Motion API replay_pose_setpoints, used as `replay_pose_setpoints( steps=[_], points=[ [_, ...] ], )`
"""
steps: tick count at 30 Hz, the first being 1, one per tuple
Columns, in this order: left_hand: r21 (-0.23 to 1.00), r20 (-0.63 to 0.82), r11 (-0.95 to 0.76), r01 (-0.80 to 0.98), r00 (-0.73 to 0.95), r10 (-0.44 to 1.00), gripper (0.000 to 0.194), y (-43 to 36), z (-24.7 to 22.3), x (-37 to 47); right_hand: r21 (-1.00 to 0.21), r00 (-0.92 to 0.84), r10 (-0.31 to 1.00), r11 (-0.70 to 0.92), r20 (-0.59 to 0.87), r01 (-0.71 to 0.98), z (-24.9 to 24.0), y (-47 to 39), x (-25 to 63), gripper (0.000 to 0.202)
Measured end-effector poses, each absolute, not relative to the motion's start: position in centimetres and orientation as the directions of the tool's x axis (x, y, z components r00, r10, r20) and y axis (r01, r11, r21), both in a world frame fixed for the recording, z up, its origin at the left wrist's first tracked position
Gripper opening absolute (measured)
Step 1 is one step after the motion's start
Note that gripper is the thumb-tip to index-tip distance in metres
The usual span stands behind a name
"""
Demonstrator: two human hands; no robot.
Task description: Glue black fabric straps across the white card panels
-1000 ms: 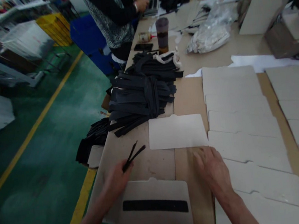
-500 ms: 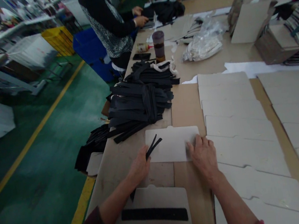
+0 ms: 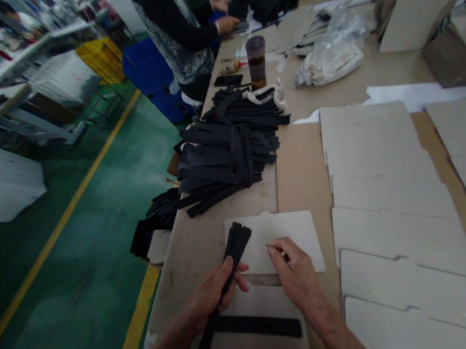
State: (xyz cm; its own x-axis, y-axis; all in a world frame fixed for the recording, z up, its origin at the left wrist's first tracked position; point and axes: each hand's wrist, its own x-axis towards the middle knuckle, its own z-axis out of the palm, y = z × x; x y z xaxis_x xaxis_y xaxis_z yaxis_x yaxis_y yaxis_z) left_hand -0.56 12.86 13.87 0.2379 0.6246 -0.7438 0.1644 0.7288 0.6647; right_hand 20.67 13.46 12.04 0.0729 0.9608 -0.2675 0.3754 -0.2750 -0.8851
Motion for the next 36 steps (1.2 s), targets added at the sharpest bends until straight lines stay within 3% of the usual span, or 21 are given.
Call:
replay_pose_setpoints(
  steps=[4,11,20,25,30,33,36],
  points=[
    [0.668,-0.739,0.727,0.162,0.267,0.619,0.072,12.4,13.4,0.3,-0.916,0.073,0.951,-0.308,-0.299,0.258,11.4,14.2,19.2,0.039],
    [0.646,-0.749,0.752,0.133,0.302,0.590,0.073,12.2,13.5,1.2,-0.928,-0.001,0.988,-0.147,-0.157,0.343,10.5,13.8,18.8,0.038],
    [0.614,-0.786,0.769,0.177,0.228,0.575,0.068,12.0,13.4,2.7,-0.905,0.022,0.993,-0.114,-0.115,0.409,9.9,13.4,18.2,0.038],
    [0.582,-0.808,0.798,0.159,0.220,0.546,0.071,12.0,13.2,2.9,-0.923,0.109,0.971,-0.235,-0.211,0.305,10.0,13.9,18.9,0.020],
    [0.512,-0.833,0.859,0.014,0.254,0.492,0.069,12.5,13.5,1.1,-0.969,0.037,0.980,-0.197,-0.193,0.147,11.1,14.0,21.8,0.017],
    [0.511,-0.850,0.851,0.124,0.217,0.479,0.053,12.9,14.1,-0.6,-0.954,-0.041,0.953,-0.299,-0.299,0.024,11.6,12.9,23.4,0.020],
    [0.570,-0.818,0.746,0.343,0.151,0.555,0.040,13.2,14.4,-1.7,-0.798,-0.232,0.808,-0.581,-0.542,-0.159,11.8,11.2,23.9,0.032]
  ],
)
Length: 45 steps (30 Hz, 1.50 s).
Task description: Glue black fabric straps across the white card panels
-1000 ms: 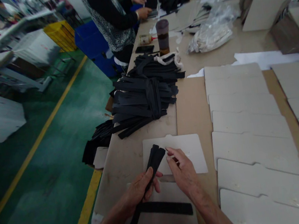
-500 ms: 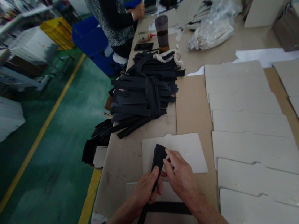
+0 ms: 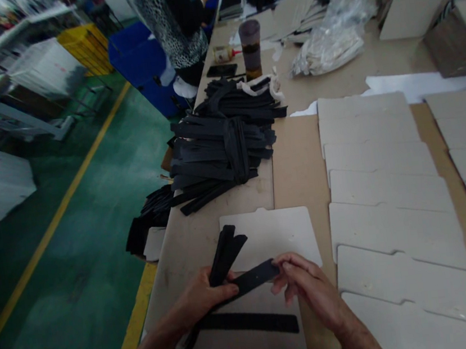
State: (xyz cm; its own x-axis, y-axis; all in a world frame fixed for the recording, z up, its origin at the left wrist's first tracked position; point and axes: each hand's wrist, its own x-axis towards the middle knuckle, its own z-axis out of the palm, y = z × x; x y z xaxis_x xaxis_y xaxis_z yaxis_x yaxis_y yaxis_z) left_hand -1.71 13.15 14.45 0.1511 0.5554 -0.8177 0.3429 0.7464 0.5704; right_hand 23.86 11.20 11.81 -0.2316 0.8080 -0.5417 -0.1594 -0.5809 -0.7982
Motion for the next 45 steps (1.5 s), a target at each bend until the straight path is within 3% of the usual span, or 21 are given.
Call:
replay_pose_setpoints(
  steps=[2,4,9,11,14,17,23,29,45],
  points=[
    [0.609,-0.775,0.651,0.453,0.165,0.610,0.030,13.2,14.6,-1.8,-0.688,-0.321,0.730,-0.680,-0.603,-0.255,11.8,10.2,23.7,0.043],
    [0.628,-0.755,0.594,0.503,0.205,0.623,0.025,13.2,14.8,-1.6,-0.675,-0.313,0.720,-0.692,-0.619,-0.256,11.6,9.7,23.5,0.041],
    [0.604,-0.793,0.567,0.560,0.350,0.499,0.031,13.3,15.1,-2.3,-0.777,-0.051,0.782,-0.624,-0.622,-0.089,10.7,10.1,24.5,0.027],
    [0.571,-0.818,0.550,0.610,0.370,0.440,0.029,13.4,14.9,-3.3,-0.801,0.075,0.797,-0.596,-0.599,-0.061,10.2,10.5,25.6,0.030],
    [0.514,-0.850,0.564,0.646,0.298,0.434,0.027,14.0,14.1,-4.7,-0.786,0.148,0.778,-0.618,-0.610,0.009,9.2,11.1,27.0,0.048],
    [0.541,-0.807,0.555,0.632,0.205,0.553,0.027,15.3,13.2,-5.5,-0.774,0.173,0.776,-0.626,-0.606,0.094,8.0,11.7,27.6,0.048],
    [0.591,-0.686,0.543,0.596,0.018,0.727,0.023,18.0,11.2,-4.6,-0.788,0.385,0.811,-0.555,-0.440,0.268,5.2,13.5,27.3,0.053],
    [0.597,-0.656,0.566,0.569,-0.061,0.752,0.034,18.1,9.4,-3.6,-0.747,0.461,0.809,-0.549,-0.364,0.374,4.2,14.3,27.2,0.050],
    [0.626,-0.611,0.565,0.538,-0.112,0.784,0.032,17.9,8.2,-2.6,-0.716,0.504,0.802,-0.553,-0.319,0.427,3.5,14.3,27.0,0.040]
  ],
)
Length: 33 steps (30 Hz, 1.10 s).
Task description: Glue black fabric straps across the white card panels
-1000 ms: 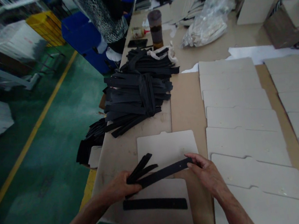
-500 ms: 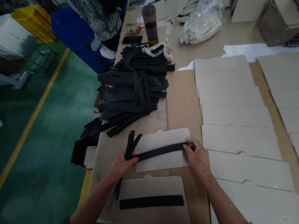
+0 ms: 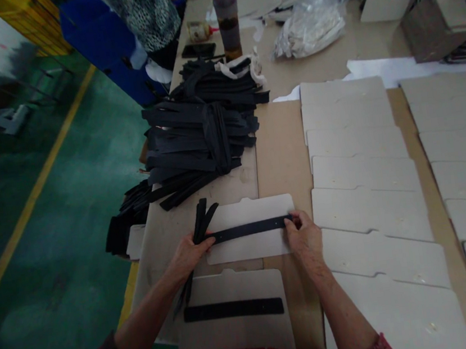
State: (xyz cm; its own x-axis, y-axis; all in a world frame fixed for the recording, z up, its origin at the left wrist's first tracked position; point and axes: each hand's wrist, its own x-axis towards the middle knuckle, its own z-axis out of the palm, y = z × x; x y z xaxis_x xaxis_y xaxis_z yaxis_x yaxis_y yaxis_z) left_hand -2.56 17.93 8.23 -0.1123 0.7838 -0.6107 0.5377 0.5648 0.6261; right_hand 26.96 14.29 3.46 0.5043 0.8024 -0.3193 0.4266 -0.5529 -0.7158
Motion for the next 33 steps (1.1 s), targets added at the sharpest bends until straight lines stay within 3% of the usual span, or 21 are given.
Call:
replay_pose_setpoints(
  steps=[33],
  points=[
    [0.635,-0.616,0.569,0.523,-0.102,0.781,0.031,17.7,6.0,-2.6,-0.596,0.467,0.867,-0.469,-0.171,0.652,3.5,14.4,26.3,0.041]
  ],
)
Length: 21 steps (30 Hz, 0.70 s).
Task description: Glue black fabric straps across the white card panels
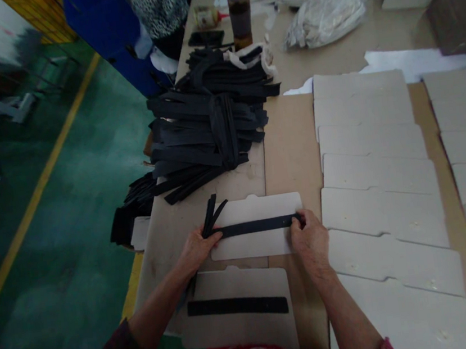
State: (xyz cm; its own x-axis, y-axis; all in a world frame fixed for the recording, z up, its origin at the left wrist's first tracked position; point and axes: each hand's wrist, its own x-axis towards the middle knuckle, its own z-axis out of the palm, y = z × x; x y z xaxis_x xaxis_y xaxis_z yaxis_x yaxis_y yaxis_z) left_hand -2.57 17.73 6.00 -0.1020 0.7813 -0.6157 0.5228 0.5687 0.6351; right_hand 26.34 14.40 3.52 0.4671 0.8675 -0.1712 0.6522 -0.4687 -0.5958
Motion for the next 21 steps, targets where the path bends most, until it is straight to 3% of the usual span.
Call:
replay_pose_setpoints(
  steps=[5,9,14,21],
  points=[
    [0.643,-0.607,0.559,0.524,-0.097,0.789,0.027,17.7,5.7,-2.6,-0.537,0.406,0.911,-0.375,-0.065,0.756,4.0,14.2,25.9,0.036],
    [0.659,-0.600,0.557,0.506,-0.093,0.794,0.028,17.2,6.2,-2.6,-0.442,0.431,0.901,-0.409,-0.056,0.799,4.4,14.0,25.8,0.036],
    [0.706,-0.582,0.517,0.484,-0.019,0.813,0.021,15.9,8.0,-2.9,-0.483,0.382,0.923,-0.350,-0.035,0.803,3.9,13.9,26.0,0.028],
    [0.709,-0.566,0.492,0.505,-0.007,0.824,0.021,15.9,7.9,-3.0,-0.525,0.359,0.933,-0.314,-0.016,0.791,3.5,14.0,26.5,0.032]
  ],
)
